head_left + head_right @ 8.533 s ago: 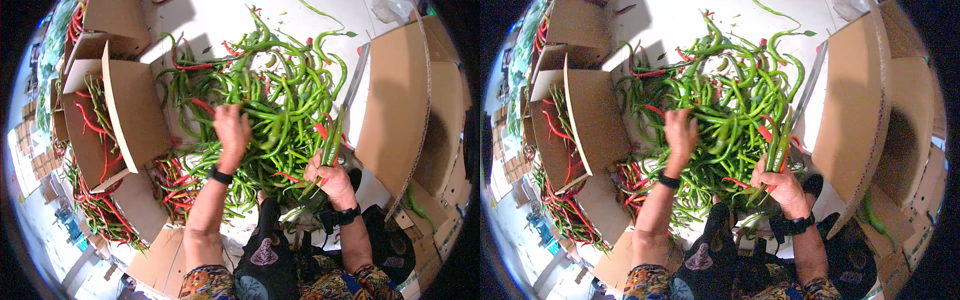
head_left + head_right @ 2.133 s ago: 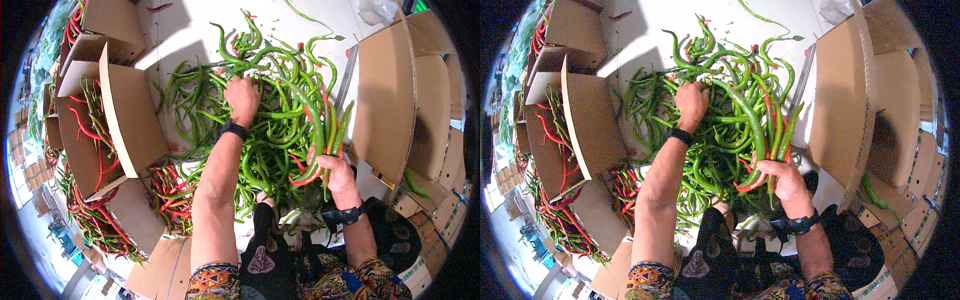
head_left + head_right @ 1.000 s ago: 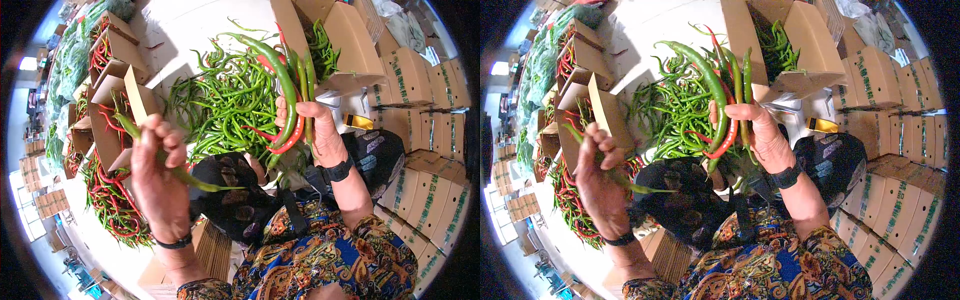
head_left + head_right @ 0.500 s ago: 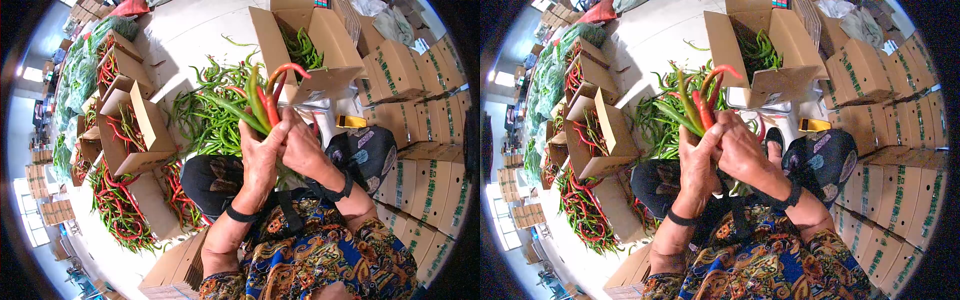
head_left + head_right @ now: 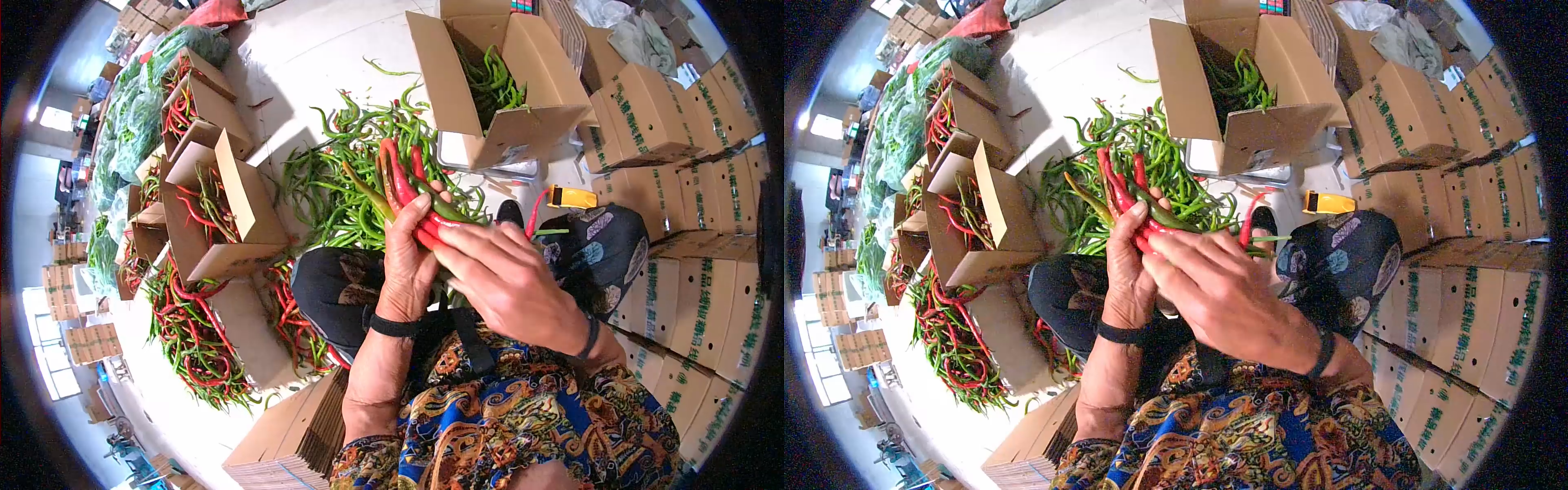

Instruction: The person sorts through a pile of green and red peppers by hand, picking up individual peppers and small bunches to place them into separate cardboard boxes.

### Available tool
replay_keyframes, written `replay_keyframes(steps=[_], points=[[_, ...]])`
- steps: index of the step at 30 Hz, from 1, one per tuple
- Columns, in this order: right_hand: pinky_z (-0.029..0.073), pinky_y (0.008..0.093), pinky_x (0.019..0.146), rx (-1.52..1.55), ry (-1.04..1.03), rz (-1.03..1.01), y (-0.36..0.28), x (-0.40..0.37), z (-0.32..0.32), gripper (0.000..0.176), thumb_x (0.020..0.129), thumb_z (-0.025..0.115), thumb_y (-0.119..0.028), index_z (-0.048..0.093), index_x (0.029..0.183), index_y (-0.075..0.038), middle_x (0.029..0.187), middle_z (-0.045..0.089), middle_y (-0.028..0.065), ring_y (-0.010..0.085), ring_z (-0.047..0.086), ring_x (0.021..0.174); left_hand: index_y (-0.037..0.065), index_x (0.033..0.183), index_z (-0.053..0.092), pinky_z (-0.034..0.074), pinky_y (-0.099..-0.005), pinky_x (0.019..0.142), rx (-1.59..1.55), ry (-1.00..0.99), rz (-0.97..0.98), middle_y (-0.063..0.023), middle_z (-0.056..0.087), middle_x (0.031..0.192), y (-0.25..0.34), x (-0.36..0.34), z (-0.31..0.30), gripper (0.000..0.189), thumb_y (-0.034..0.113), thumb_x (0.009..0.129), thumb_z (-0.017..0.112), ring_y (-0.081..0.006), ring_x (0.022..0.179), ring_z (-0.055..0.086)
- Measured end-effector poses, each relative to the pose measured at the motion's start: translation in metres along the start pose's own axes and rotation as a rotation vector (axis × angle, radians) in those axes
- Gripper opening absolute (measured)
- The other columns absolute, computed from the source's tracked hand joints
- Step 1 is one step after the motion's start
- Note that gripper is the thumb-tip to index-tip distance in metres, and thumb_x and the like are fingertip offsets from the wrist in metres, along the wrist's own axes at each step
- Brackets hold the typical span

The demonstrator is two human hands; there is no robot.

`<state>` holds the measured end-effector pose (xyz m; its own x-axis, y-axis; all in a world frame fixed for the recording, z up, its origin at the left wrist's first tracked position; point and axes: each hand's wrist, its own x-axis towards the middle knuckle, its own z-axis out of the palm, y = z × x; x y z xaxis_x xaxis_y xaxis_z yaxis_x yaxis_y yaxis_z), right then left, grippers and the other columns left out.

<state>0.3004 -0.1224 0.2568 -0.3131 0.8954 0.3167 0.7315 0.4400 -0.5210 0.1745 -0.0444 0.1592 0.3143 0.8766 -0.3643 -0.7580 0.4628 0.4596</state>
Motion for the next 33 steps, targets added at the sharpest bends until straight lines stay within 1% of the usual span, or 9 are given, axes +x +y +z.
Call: replay_keyframes(steps=[3, 10, 12, 14, 17, 24, 28, 30, 33], points=[[0.049, 0.0343, 0.09, 0.216, 0.073, 0.014, -0.01, -0.006, -0.03, 0.036, 0.075, 0.07, -0.001, 0.062, 0.11, -0.002, 0.115, 0.061, 0.0124, 0.0248, 0.062, 0.104, -0.002, 0.114, 0.054, 0.054, -0.0321, 0.083, -0.05, 0.006, -0.046, -0.0109, 0.064, 0.098, -0.001, 0.001, -0.004, 0.03, 0.006, 0.086, 0.061, -0.02, 0.09, 0.063], [0.052, 0.0348, 0.074, 0.365, 0.1, 0.32, 0.011, 0.003, -0.003, 0.02, 0.081, 0.067, -0.002, 0.063, 0.1, -0.001, 0.093, 0.064, 0.016, 0.0305, 0.065, 0.084, 0.0, 0.124, 0.047, 0.052, -0.0341, 0.082, 0.144, -0.069, 0.046, -0.0102, 0.061, 0.103, -0.009, -0.011, 0.009, 0.043, 0.003, 0.083, 0.059, -0.0208, 0.092, 0.061], [0.051, 0.0398, 0.075, 0.316, -0.026, 0.303, 0.023, 0.009, 0.013, 0.041, 0.075, 0.073, -0.011, 0.058, 0.112, -0.002, 0.095, 0.061, 0.0163, 0.0346, 0.062, 0.085, 0.0, 0.126, 0.047, 0.053, -0.0332, 0.081, 0.103, -0.152, -0.025, -0.0108, 0.061, 0.104, -0.014, -0.014, -0.002, 0.041, 0.007, 0.086, 0.056, -0.0196, 0.092, 0.061], [0.052, 0.0356, 0.074, 0.193, -0.04, 0.287, 0.029, 0.011, 0.026, 0.052, 0.07, 0.075, -0.004, 0.057, 0.119, -0.003, 0.099, 0.061, 0.015, 0.0277, 0.063, 0.085, 0.003, 0.13, 0.046, 0.05, -0.0362, 0.089, 0.015, -0.091, -0.101, -0.0128, 0.061, 0.108, -0.016, -0.014, -0.007, 0.043, 0.016, 0.09, 0.057, -0.021, 0.099, 0.06], [0.051, 0.0389, 0.076, 0.013, 0.028, 0.182, 0.028, 0.013, 0.043, 0.05, 0.07, 0.074, -0.003, 0.056, 0.116, -0.002, 0.098, 0.06, 0.0161, 0.0327, 0.062, 0.085, 0.007, 0.137, 0.041, 0.044, -0.0413, 0.1, -0.165, -0.117, -0.112, -0.0147, 0.058, 0.12, -0.02, -0.013, -0.015, 0.055, 0.025, 0.09, 0.063, -0.0252, 0.11, 0.057], [0.048, 0.0432, 0.071, 0.08, -0.065, 0.271, 0.034, 0.01, 0.049, 0.021, 0.078, 0.066, -0.004, 0.059, 0.096, 0.0, 0.086, 0.057, 0.0171, 0.0376, 0.059, 0.079, 0.007, 0.144, 0.028, 0.047, -0.0342, 0.096, -0.126, -0.13, 0.045, -0.0113, 0.054, 0.126, -0.028, -0.005, -0.018, 0.075, 0.02, 0.084, 0.071, -0.0205, 0.111, 0.056], [0.05, 0.04, 0.068, 0.224, -0.061, 0.389, 0.04, 0.014, 0.053, 0.016, 0.082, 0.062, -0.008, 0.057, 0.096, 0.0, 0.089, 0.059, 0.0161, 0.0333, 0.062, 0.079, 0.003, 0.134, 0.037, 0.052, -0.0344, 0.088, -0.182, -0.211, -0.039, -0.0096, 0.057, 0.115, -0.029, -0.001, -0.028, 0.074, 0.027, 0.077, 0.079, -0.02, 0.102, 0.06], [0.051, 0.0323, 0.071, 0.569, -0.049, 0.498, 0.051, 0.015, 0.052, 0.016, 0.088, 0.056, -0.005, 0.057, 0.102, 0.002, 0.088, 0.063, 0.0118, 0.0173, 0.062, 0.077, 0.003, 0.128, 0.041, 0.052, -0.0348, 0.087, -0.155, -0.227, -0.083, -0.0094, 0.058, 0.111, -0.032, 0.004, -0.034, 0.069, 0.027, 0.076, 0.08, -0.0194, 0.097, 0.06], [0.052, 0.0262, 0.072, 0.825, -0.081, 0.661, 0.061, 0.023, 0.044, 0.019, 0.092, 0.05, -0.009, 0.058, 0.106, 0.002, 0.097, 0.062, 0.0065, 0.0122, 0.06, 0.084, 0.002, 0.117, 0.051, 0.054, -0.0329, 0.083, -0.154, -0.206, -0.078, -0.0076, 0.061, 0.106, -0.038, 0.006, -0.037, 0.048, 0.018, 0.08, 0.076, -0.018, 0.092, 0.063]])
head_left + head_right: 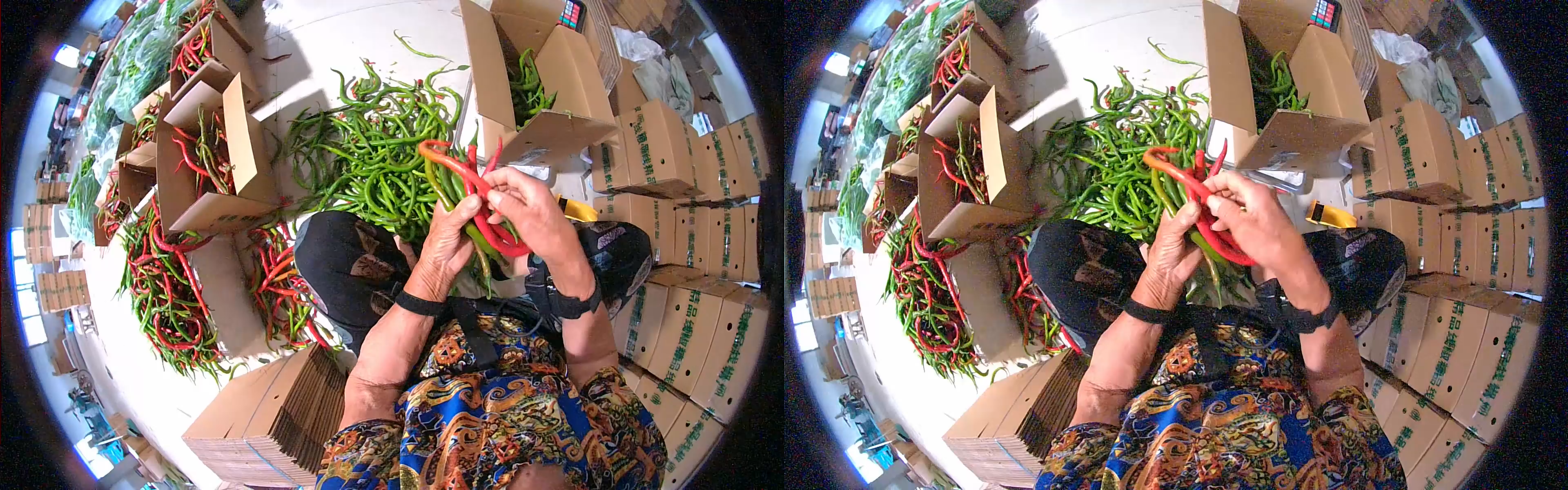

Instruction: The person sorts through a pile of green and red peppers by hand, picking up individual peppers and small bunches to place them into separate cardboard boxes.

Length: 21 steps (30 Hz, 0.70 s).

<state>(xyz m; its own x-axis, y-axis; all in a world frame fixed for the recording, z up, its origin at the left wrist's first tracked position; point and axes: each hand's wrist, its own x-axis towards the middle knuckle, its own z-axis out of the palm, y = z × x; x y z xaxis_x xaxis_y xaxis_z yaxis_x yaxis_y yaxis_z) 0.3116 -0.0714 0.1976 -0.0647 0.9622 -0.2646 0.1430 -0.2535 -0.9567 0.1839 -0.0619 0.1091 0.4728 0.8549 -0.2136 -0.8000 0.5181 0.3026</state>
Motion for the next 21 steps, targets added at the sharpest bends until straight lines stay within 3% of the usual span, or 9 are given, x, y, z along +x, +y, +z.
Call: replay_keyframes(steps=[6, 10, 12, 13, 14, 15, 17, 18, 21], points=[[0.051, 0.0264, 0.079, 0.288, -0.075, -0.099, 0.001, 0.01, 0.006, 0.025, 0.094, 0.054, -0.014, 0.056, 0.113, 0.002, 0.102, 0.063, 0.0077, 0.0128, 0.06, 0.09, 0.0, 0.103, 0.061, 0.054, -0.0296, 0.079, -0.002, 0.091, 0.05, -0.005, 0.065, 0.09, -0.001, 0.007, -0.011, 0.021, 0.008, 0.084, 0.065, -0.013, 0.08, 0.063], [0.049, 0.0261, 0.084, 0.189, -0.181, -0.107, -0.065, 0.01, 0.062, 0.032, 0.091, 0.058, -0.013, 0.055, 0.119, 0.002, 0.104, 0.062, 0.0075, 0.0122, 0.06, 0.089, 0.003, 0.105, 0.062, 0.052, -0.031, 0.084, -0.108, 0.151, 0.133, -0.0076, 0.064, 0.102, -0.008, 0.009, -0.008, 0.024, 0.007, 0.081, 0.065, -0.0145, 0.089, 0.062], [0.046, 0.0304, 0.093, 0.086, -0.547, -0.219, -0.089, 0.002, 0.107, 0.046, 0.088, 0.063, -0.022, 0.052, 0.124, 0.003, 0.114, 0.062, 0.0116, 0.0179, 0.06, 0.105, 0.003, 0.109, 0.059, 0.051, -0.0317, 0.086, -0.106, 0.195, 0.14, -0.008, 0.063, 0.101, -0.005, 0.005, -0.013, 0.028, 0.008, 0.082, 0.063, -0.0167, 0.09, 0.061], [0.043, 0.0302, 0.095, -0.143, -0.553, -0.651, -0.087, 0.003, 0.115, 0.056, 0.085, 0.064, -0.01, 0.043, 0.136, 0.0, 0.127, 0.055, 0.0113, 0.0187, 0.056, 0.11, 0.002, 0.111, 0.058, 0.05, -0.0321, 0.087, -0.106, 0.211, 0.138, -0.0082, 0.063, 0.1, -0.001, 0.004, -0.017, 0.03, 0.008, 0.082, 0.063, -0.0178, 0.09, 0.061], [0.042, 0.0331, 0.097, -0.159, -0.556, -0.766, -0.091, 0.0, 0.111, 0.06, 0.084, 0.067, -0.016, 0.042, 0.137, -0.001, 0.127, 0.056, 0.0124, 0.0197, 0.054, 0.114, 0.002, 0.113, 0.057, 0.049, -0.0324, 0.088, -0.105, 0.227, 0.133, -0.0084, 0.063, 0.099, 0.004, 0.001, -0.022, 0.032, 0.008, 0.083, 0.062, -0.019, 0.091, 0.06], [0.042, 0.0344, 0.097, -0.144, -0.579, -0.659, -0.11, -0.01, 0.092, 0.05, 0.088, 0.064, -0.021, 0.048, 0.13, 0.001, 0.125, 0.057, 0.0129, 0.0191, 0.054, 0.115, 0.001, 0.115, 0.056, 0.049, -0.0328, 0.089, -0.105, 0.243, 0.119, -0.0087, 0.062, 0.099, 0.01, -0.002, -0.027, 0.033, 0.009, 0.083, 0.062, -0.0201, 0.092, 0.06], [0.045, 0.0321, 0.092, 0.086, -0.397, -0.538, -0.103, -0.02, 0.027, 0.039, 0.093, 0.057, -0.023, 0.054, 0.122, 0.003, 0.12, 0.059, 0.013, 0.018, 0.056, 0.109, 0.001, 0.119, 0.053, 0.047, -0.0335, 0.091, -0.117, 0.259, 0.08, -0.0091, 0.061, 0.098, 0.019, -0.001, -0.03, 0.037, 0.01, 0.084, 0.06, -0.0223, 0.093, 0.059], [0.046, 0.0315, 0.09, 0.181, -0.244, -0.489, -0.096, -0.027, -0.006, 0.037, 0.095, 0.054, -0.025, 0.056, 0.119, 0.003, 0.117, 0.06, 0.013, 0.0176, 0.058, 0.105, -0.001, 0.116, 0.053, 0.048, -0.0339, 0.091, -0.143, -0.022, 0.128, -0.0103, 0.06, 0.098, 0.034, -0.007, -0.01, 0.041, 0.014, 0.08, 0.064, -0.0226, 0.09, 0.058], [0.048, 0.0318, 0.085, -0.018, 0.514, -0.373, -0.078, -0.031, -0.042, 0.033, 0.097, 0.049, -0.026, 0.058, 0.114, 0.0, 0.11, 0.062, 0.0106, 0.0168, 0.06, 0.097, -0.002, 0.116, 0.051, 0.048, -0.0389, 0.092, -0.351, -0.068, 0.161, -0.0115, 0.059, 0.102, 0.043, -0.01, -0.001, 0.041, 0.01, 0.079, 0.063, -0.0216, 0.091, 0.058]])
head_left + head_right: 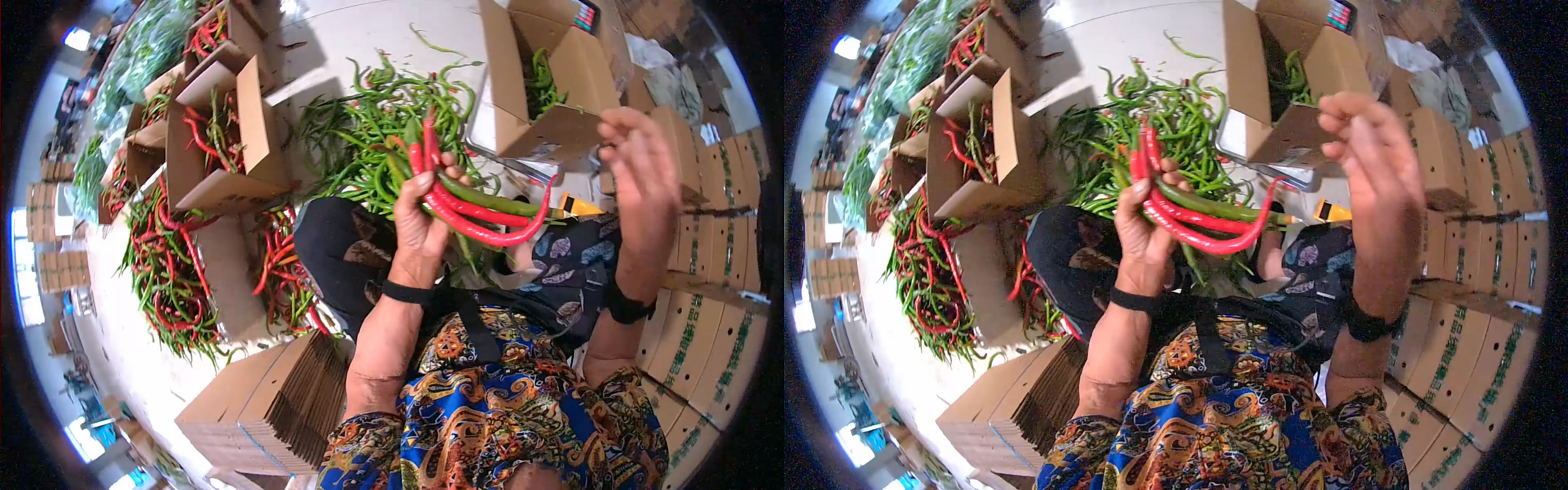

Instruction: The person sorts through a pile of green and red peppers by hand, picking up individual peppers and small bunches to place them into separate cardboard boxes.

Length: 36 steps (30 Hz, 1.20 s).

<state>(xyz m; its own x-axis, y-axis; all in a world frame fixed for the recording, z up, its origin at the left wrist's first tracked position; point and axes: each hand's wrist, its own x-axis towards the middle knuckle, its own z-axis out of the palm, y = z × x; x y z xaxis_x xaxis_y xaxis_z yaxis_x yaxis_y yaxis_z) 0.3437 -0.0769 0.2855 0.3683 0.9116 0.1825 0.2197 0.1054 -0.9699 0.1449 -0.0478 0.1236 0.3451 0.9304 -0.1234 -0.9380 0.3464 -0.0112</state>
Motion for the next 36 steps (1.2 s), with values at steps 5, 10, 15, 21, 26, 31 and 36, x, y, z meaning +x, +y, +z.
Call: replay_keyframes(steps=[5, 10, 15, 21, 26, 31, 36], points=[[0.045, 0.0378, 0.097, 0.489, -0.452, 0.668, 0.096, -0.029, -0.014, 0.038, 0.096, 0.05, -0.03, 0.057, 0.12, -0.001, 0.119, 0.058, 0.0103, 0.0215, 0.057, 0.113, -0.003, 0.123, 0.046, 0.05, -0.04, 0.091, -0.186, -0.167, -0.152, -0.0112, 0.055, 0.102, -0.005, 0.001, 0.007, 0.052, 0.008, 0.075, 0.062, -0.0213, 0.091, 0.055], [0.044, 0.0331, 0.098, 0.772, -0.644, 0.818, 0.109, -0.053, -0.001, 0.05, 0.101, 0.039, -0.038, 0.054, 0.123, 0.004, 0.123, 0.058, 0.015, 0.0189, 0.056, 0.113, -0.001, 0.128, 0.042, 0.049, -0.0366, 0.083, -0.152, -0.2, -0.173, -0.0103, 0.053, 0.104, -0.013, 0.003, 0.009, 0.06, 0.009, 0.073, 0.063, -0.0177, 0.083, 0.052], [0.049, 0.0332, 0.091, 0.579, -0.622, 0.563, 0.092, -0.051, -0.014, 0.058, 0.099, 0.042, -0.044, 0.052, 0.123, 0.007, 0.12, 0.06, 0.0185, 0.0224, 0.059, 0.109, 0.006, 0.133, 0.041, 0.049, -0.0349, 0.081, -0.203, -0.102, -0.168, -0.0081, 0.052, 0.103, -0.017, 0.005, 0.004, 0.064, 0.006, 0.073, 0.063, -0.0158, 0.082, 0.051], [0.05, 0.0236, 0.064, 0.379, -0.675, 0.651, 0.071, -0.053, -0.026, 0.044, 0.098, 0.05, -0.035, 0.058, 0.119, 0.002, 0.107, 0.065, 0.0076, 0.0124, 0.062, 0.087, 0.006, 0.134, 0.04, 0.049, -0.0351, 0.081, -0.207, -0.102, -0.19, -0.0091, 0.052, 0.106, -0.019, 0.005, 0.002, 0.063, 0.006, 0.076, 0.063, -0.0161, 0.084, 0.052], [0.05, 0.0227, 0.063, 0.283, -0.696, 0.587, 0.068, -0.058, -0.021, 0.033, 0.092, 0.06, -0.02, 0.06, 0.116, 0.003, 0.1, 0.066, 0.0065, 0.009, 0.061, 0.079, 0.004, 0.133, 0.04, 0.05, -0.0347, 0.083, -0.141, -0.158, -0.187, -0.0103, 0.052, 0.11, -0.024, 0.007, -0.003, 0.06, 0.012, 0.08, 0.068, -0.0164, 0.088, 0.052], [0.049, 0.0214, 0.067, 0.248, -0.698, 0.58, 0.073, -0.055, -0.019, 0.031, 0.092, 0.058, -0.017, 0.06, 0.116, 0.002, 0.091, 0.066, 0.0028, 0.0071, 0.06, 0.076, 0.0, 0.134, 0.039, 0.051, -0.041, 0.095, 0.077, -0.072, -0.223, -0.0156, 0.055, 0.12, -0.026, 0.004, -0.008, 0.064, 0.008, 0.078, 0.069, -0.0256, 0.106, 0.058], [0.051, 0.022, 0.067, 0.433, -0.592, 0.579, 0.078, -0.053, -0.021, 0.037, 0.095, 0.054, -0.021, 0.054, 0.122, 0.005, 0.107, 0.064, 0.0101, 0.012, 0.065, 0.083, 0.007, 0.138, 0.038, 0.053, -0.0438, 0.093, 0.156, -0.038, -0.215, -0.0183, 0.055, 0.124, -0.027, 0.005, -0.016, 0.066, 0.003, 0.077, 0.062, -0.0274, 0.108, 0.059]])
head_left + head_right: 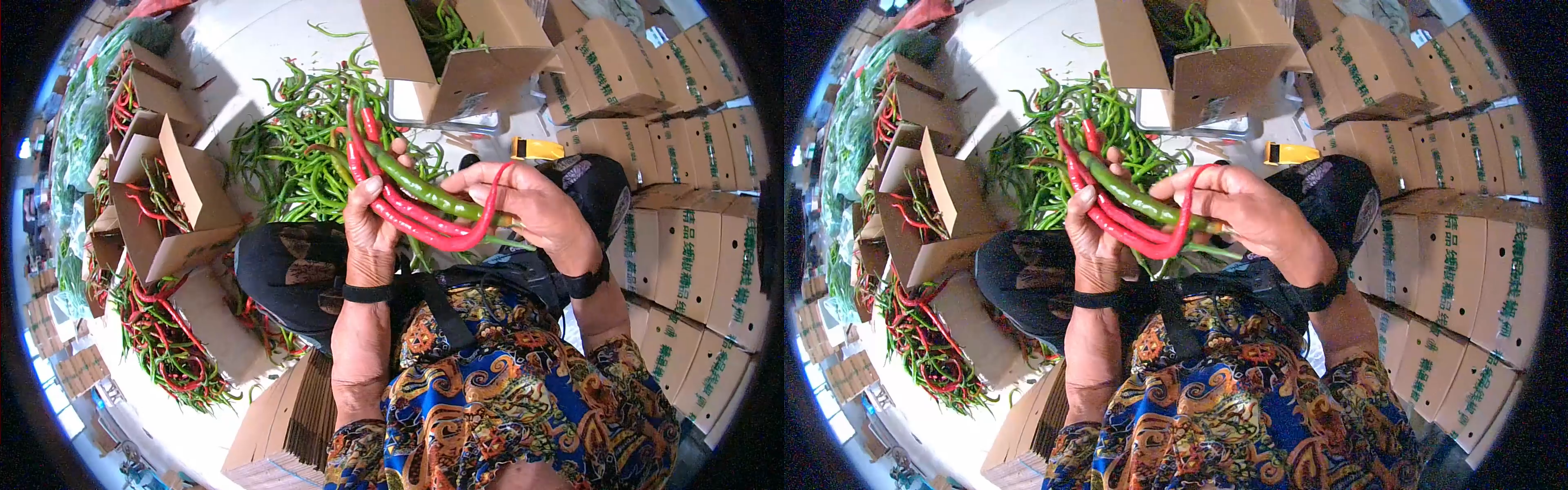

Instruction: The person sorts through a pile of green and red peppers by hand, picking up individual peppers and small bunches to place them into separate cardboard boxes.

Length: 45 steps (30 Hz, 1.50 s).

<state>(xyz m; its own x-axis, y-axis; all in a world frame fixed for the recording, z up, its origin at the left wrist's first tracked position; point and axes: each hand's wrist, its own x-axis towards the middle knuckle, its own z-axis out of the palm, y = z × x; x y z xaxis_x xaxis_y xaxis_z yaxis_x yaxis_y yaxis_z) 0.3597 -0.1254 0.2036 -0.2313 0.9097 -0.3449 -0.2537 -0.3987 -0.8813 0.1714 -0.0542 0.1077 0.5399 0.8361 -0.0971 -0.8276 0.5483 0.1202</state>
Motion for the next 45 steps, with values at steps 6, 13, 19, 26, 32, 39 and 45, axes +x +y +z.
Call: replay_keyframes(steps=[6, 13, 19, 26, 32, 39, 45], points=[[0.054, 0.0245, 0.063, 0.139, -0.024, 0.069, -0.019, -0.007, -0.001, 0.037, 0.097, 0.045, -0.017, 0.049, 0.128, 0.003, 0.11, 0.062, 0.0116, 0.0169, 0.065, 0.092, 0.007, 0.144, 0.029, 0.051, -0.0424, 0.095, -0.014, -0.112, 0.005, -0.017, 0.054, 0.124, 0.004, 0.001, 0.002, 0.075, -0.001, 0.077, 0.061, -0.0271, 0.107, 0.058], [0.053, 0.0257, 0.071, 0.191, -0.125, -0.009, -0.01, -0.003, -0.01, 0.043, 0.092, 0.056, -0.011, 0.047, 0.13, 0.007, 0.109, 0.063, 0.0142, 0.0179, 0.065, 0.092, 0.005, 0.134, 0.04, 0.052, -0.04, 0.091, 0.128, -0.013, 0.042, -0.0151, 0.053, 0.121, -0.001, 0.0, 0.003, 0.064, 0.004, 0.075, 0.064, -0.0228, 0.1, 0.054], [0.05, 0.0285, 0.087, 0.08, -0.177, 0.061, -0.006, 0.008, -0.013, 0.059, 0.085, 0.068, -0.018, 0.045, 0.13, 0.012, 0.113, 0.063, 0.016, 0.0182, 0.064, 0.097, 0.009, 0.142, 0.034, 0.051, -0.0405, 0.092, 0.128, 0.001, -0.01, -0.0153, 0.059, 0.118, -0.004, 0.0, 0.006, 0.076, 0.003, 0.073, 0.065, -0.0263, 0.102, 0.06], [0.041, 0.0292, 0.1, 0.18, -0.235, 0.129, 0.002, 0.019, -0.014, 0.059, 0.081, 0.069, -0.011, 0.045, 0.13, 0.011, 0.123, 0.057, 0.0137, 0.0181, 0.055, 0.112, 0.007, 0.139, 0.036, 0.049, -0.0437, 0.097, 0.196, 0.036, -0.041, -0.0152, 0.059, 0.12, -0.006, 0.005, 0.0, 0.072, 0.003, 0.074, 0.065, -0.0289, 0.109, 0.059], [0.041, 0.0305, 0.099, 0.141, -0.196, 0.112, 0.004, 0.03, -0.014, 0.051, 0.079, 0.068, -0.009, 0.05, 0.123, 0.008, 0.12, 0.057, 0.014, 0.019, 0.056, 0.11, 0.002, 0.137, 0.038, 0.053, -0.0383, 0.09, 0.317, 0.123, -0.019, -0.0177, 0.059, 0.118, -0.01, 0.002, 0.004, 0.068, 0.01, 0.075, 0.066, -0.0267, 0.103, 0.062], [0.049, 0.0245, 0.073, 0.011, -0.003, 0.066, 0.002, 0.048, 0.007, 0.04, 0.078, 0.074, -0.018, 0.058, 0.108, 0.003, 0.098, 0.064, 0.0093, 0.0139, 0.062, 0.086, 0.005, 0.139, 0.037, 0.041, -0.0446, 0.106, 0.274, 0.087, 0.087, -0.0154, 0.052, 0.129, -0.009, 0.006, 0.006, 0.068, 0.012, 0.08, 0.069, -0.0293, 0.12, 0.052], [0.048, 0.0269, 0.082, 0.064, 0.055, 0.036, 0.005, 0.058, 0.015, 0.031, 0.086, 0.065, -0.01, 0.054, 0.112, 0.003, 0.103, 0.062, 0.0084, 0.0133, 0.06, 0.092, 0.0, 0.119, 0.049, 0.054, -0.0287, 0.075, 0.431, 0.197, 0.115, -0.0075, 0.06, 0.101, -0.016, 0.003, 0.02, 0.044, 0.006, 0.078, 0.067, -0.0164, 0.087, 0.062]])
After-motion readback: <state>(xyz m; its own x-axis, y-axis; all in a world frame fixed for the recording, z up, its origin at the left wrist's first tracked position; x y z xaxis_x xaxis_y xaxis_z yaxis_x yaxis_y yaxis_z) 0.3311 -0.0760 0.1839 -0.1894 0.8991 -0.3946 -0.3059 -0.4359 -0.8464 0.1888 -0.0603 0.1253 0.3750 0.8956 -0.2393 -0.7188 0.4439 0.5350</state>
